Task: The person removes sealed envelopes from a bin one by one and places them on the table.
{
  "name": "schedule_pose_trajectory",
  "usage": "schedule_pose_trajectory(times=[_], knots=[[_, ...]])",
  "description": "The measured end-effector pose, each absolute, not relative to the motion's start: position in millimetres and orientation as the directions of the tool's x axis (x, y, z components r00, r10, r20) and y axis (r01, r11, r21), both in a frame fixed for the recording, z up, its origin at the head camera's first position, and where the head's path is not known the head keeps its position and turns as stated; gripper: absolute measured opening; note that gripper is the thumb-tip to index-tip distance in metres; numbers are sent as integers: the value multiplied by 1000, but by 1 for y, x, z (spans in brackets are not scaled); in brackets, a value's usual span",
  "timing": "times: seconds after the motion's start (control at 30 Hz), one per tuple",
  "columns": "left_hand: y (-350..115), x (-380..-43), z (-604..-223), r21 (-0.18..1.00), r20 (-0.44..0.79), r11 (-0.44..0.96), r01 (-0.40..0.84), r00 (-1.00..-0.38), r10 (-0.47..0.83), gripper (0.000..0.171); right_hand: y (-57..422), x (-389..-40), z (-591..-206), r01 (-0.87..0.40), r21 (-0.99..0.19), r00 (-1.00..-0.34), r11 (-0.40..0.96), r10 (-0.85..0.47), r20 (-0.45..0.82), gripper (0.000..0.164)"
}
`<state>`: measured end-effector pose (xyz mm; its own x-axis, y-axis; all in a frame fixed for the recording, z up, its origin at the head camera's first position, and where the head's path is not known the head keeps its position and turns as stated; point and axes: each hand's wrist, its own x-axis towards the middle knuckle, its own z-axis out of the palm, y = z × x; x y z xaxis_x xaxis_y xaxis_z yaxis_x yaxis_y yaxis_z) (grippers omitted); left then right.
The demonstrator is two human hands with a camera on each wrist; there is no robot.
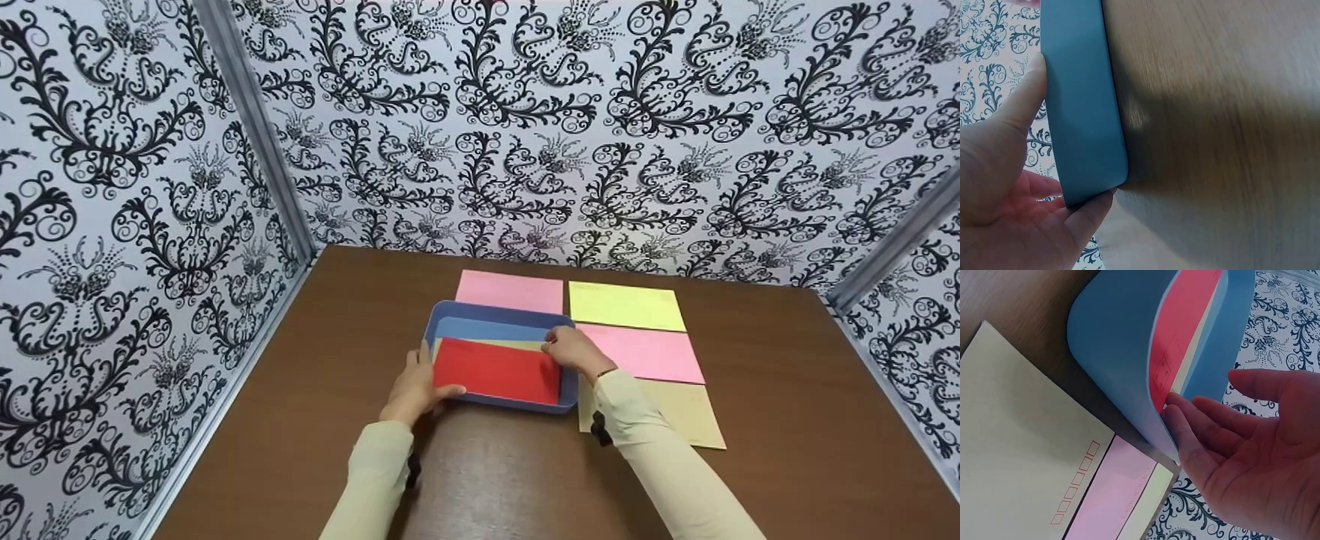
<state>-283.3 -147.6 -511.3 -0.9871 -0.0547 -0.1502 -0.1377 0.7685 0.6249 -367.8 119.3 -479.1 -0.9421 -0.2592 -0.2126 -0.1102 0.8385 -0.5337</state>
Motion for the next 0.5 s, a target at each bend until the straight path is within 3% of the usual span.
schedule_pose_trajectory(times=[0.5], knots=[[-147, -284, -512, 632, -150, 762, -143, -987, -61, 116, 119, -365, -479, -101, -629, -962, 771, -237, -137, 35]])
